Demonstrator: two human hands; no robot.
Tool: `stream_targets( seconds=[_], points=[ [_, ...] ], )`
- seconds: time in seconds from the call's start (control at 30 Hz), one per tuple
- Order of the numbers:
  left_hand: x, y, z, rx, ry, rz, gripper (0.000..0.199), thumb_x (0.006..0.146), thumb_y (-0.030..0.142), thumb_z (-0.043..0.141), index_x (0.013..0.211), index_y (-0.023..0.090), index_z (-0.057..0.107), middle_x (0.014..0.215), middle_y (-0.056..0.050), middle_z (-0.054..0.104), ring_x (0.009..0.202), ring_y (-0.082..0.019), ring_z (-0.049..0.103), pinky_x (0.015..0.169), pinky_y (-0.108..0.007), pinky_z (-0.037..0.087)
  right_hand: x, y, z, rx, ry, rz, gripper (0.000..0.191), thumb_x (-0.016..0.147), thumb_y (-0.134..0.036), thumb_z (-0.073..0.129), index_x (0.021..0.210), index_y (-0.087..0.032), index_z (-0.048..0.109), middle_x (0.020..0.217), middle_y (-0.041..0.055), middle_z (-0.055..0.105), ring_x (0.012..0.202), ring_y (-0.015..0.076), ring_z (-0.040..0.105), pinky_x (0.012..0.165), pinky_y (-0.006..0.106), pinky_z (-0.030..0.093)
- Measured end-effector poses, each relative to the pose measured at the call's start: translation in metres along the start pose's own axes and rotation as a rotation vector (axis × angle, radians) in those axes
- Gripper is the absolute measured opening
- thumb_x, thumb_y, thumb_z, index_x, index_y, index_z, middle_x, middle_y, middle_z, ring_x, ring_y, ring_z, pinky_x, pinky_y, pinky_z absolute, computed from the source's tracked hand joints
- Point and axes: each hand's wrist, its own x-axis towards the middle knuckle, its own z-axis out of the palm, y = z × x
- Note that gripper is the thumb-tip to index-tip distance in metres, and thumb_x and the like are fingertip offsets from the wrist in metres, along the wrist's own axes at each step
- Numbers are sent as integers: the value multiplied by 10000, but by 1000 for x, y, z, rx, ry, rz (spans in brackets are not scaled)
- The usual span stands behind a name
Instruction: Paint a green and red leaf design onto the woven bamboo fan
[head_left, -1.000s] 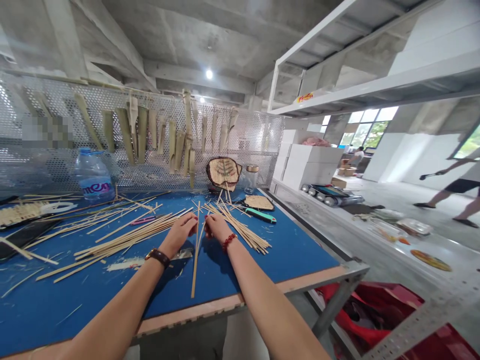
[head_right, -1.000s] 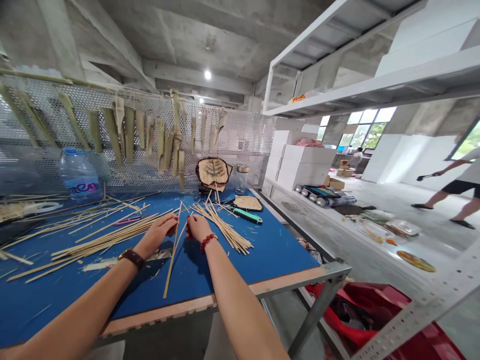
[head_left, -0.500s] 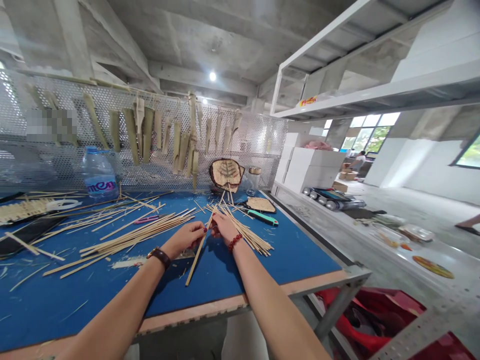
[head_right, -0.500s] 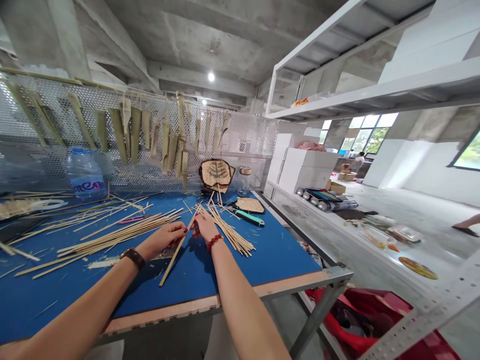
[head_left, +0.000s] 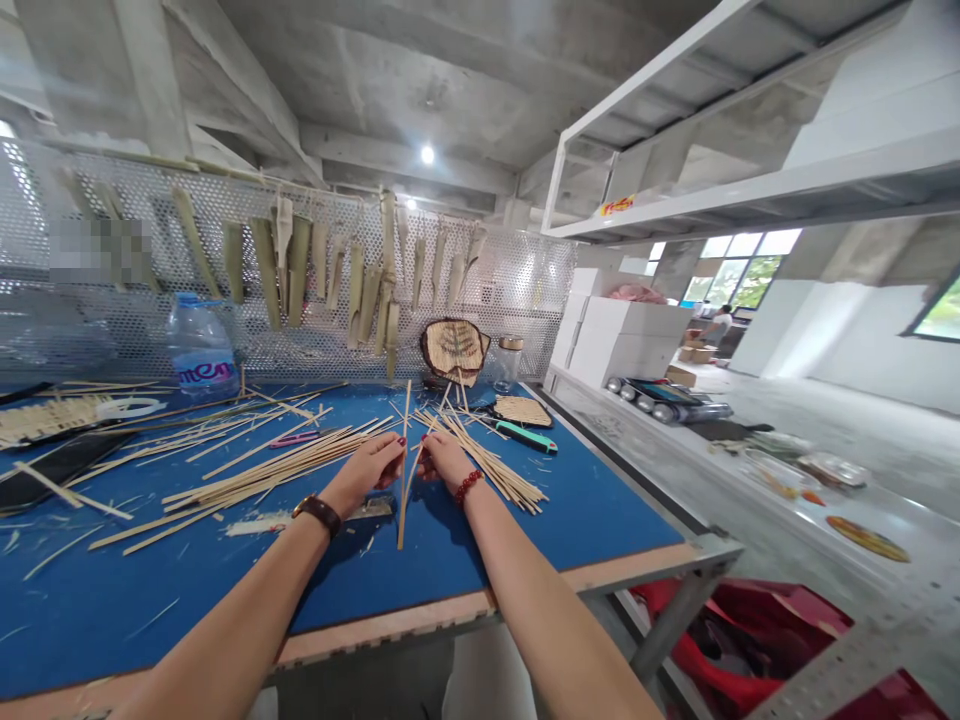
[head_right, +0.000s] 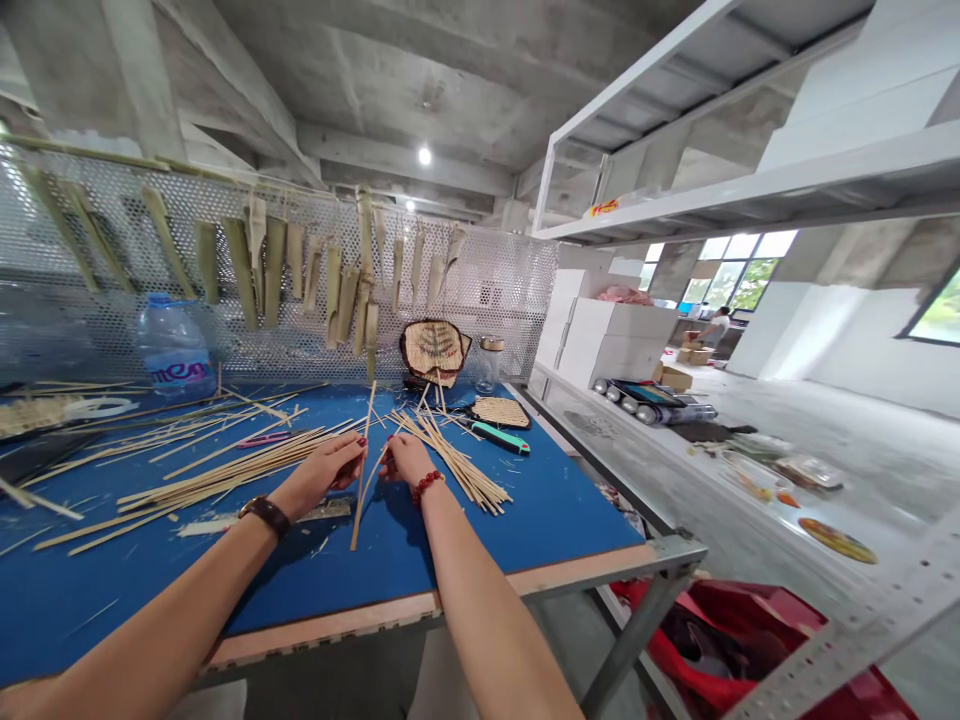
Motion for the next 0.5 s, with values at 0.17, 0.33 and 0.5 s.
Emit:
stream_targets(
  seconds=[0.17, 0.33, 0.5],
  points=[
    [-1, 1, 2, 48, -51, -13, 358, 842, 520, 511, 679, 204, 471, 542, 63, 438, 472, -93, 368, 460, -228, 260, 1, 1, 2, 56, 4, 8, 136, 914, -254, 400, 805, -213, 471, 717, 4, 608, 517, 116, 588, 518, 233, 490],
    [-1, 3, 1, 117, -135, -8, 360, 751, 524, 645, 690, 178, 567, 603, 34, 551, 553, -107, 448, 531, -234, 309, 7, 4, 0, 58, 68, -1, 127, 920, -276, 387, 843, -217, 469, 728, 5, 621, 455, 110, 557, 488, 249, 486],
    [0, 0, 3, 119, -133, -18, 341, 718, 476, 683, 618, 180, 547, 486, 42, 533, 474, -108, 434, 504, -242, 289, 12, 6, -2, 25, 117, -31, 128, 906, -221, 378, 831, -213, 482, 695, -4, 620, 446, 112, 557, 474, 249, 482]
  ],
)
